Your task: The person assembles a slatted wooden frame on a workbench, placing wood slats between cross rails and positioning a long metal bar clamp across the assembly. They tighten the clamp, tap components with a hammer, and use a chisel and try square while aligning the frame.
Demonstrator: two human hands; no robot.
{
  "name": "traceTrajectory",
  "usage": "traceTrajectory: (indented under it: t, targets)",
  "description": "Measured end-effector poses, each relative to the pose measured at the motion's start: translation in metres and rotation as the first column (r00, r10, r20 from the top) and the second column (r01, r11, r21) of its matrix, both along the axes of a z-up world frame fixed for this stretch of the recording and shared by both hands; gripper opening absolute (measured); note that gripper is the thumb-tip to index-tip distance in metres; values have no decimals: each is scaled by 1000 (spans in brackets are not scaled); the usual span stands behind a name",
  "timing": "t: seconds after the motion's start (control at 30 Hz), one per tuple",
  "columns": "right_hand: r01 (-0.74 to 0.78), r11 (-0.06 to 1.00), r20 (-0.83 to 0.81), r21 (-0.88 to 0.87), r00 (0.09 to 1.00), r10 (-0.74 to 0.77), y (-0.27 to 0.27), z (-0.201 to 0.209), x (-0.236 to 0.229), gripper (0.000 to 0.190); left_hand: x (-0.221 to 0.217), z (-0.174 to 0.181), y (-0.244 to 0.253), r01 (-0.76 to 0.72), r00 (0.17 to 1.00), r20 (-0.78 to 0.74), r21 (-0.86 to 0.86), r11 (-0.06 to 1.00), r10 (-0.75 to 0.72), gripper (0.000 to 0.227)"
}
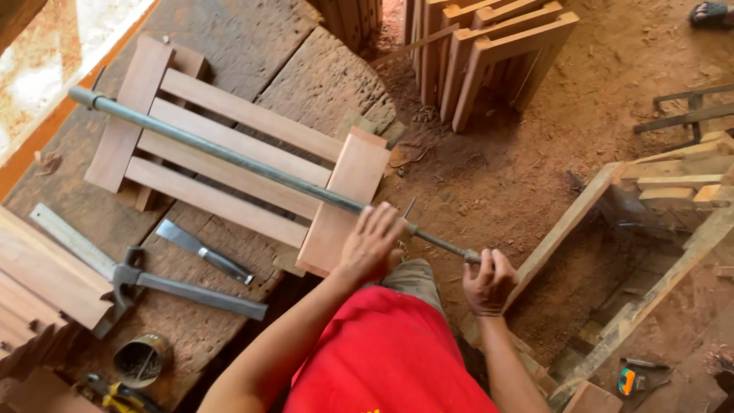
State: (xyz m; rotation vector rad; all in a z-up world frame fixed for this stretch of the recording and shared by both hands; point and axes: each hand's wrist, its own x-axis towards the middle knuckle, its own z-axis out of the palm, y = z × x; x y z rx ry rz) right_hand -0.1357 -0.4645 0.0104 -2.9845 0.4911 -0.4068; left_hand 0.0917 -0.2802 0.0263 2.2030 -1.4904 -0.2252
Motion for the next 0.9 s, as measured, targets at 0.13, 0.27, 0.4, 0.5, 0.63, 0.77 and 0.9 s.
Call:
traceTrajectory:
  t: [0.13, 0.27, 0.4, 0.5, 0.63, 0.77, 0.9]
  targets:
    - [106, 989, 158, -102, 983, -89, -10, -17, 5, 40, -29, -5, -52, 145, 978, 151, 10, 989, -145, 22]
    - [190, 964, 361, -185, 926, -113, -22, -61, 6, 48, -11, -15, -80, 228, 953, 161, 182, 956, -258, 9]
    - [267, 958, 424, -107, 884, -199, -18, -76, 3, 51, 11, -56, -71, 332, 913, 242, 23, 943, -328, 13]
    - [303, 937, 342, -175, 911, -231, -7, -71, -2, 44, 13, -43, -47, 305, 884, 411, -146, 941, -223, 14]
    - [369, 889, 288, -271, 912, -291, -1, -78, -10, 28, 12, -52, -43, 244, 914, 336, -11, 970, -226, 25]
    - [399, 878, 107, -265, 917, -385, -3, -65, -11, 26, 9, -65, -47, 211, 940, 275, -8, 978, -200, 15]
    - [324, 930, -102, -176, 933, -344, -39, -71, -23, 31, 4, -67, -47, 159, 929, 359, -184, 970, -84, 9]
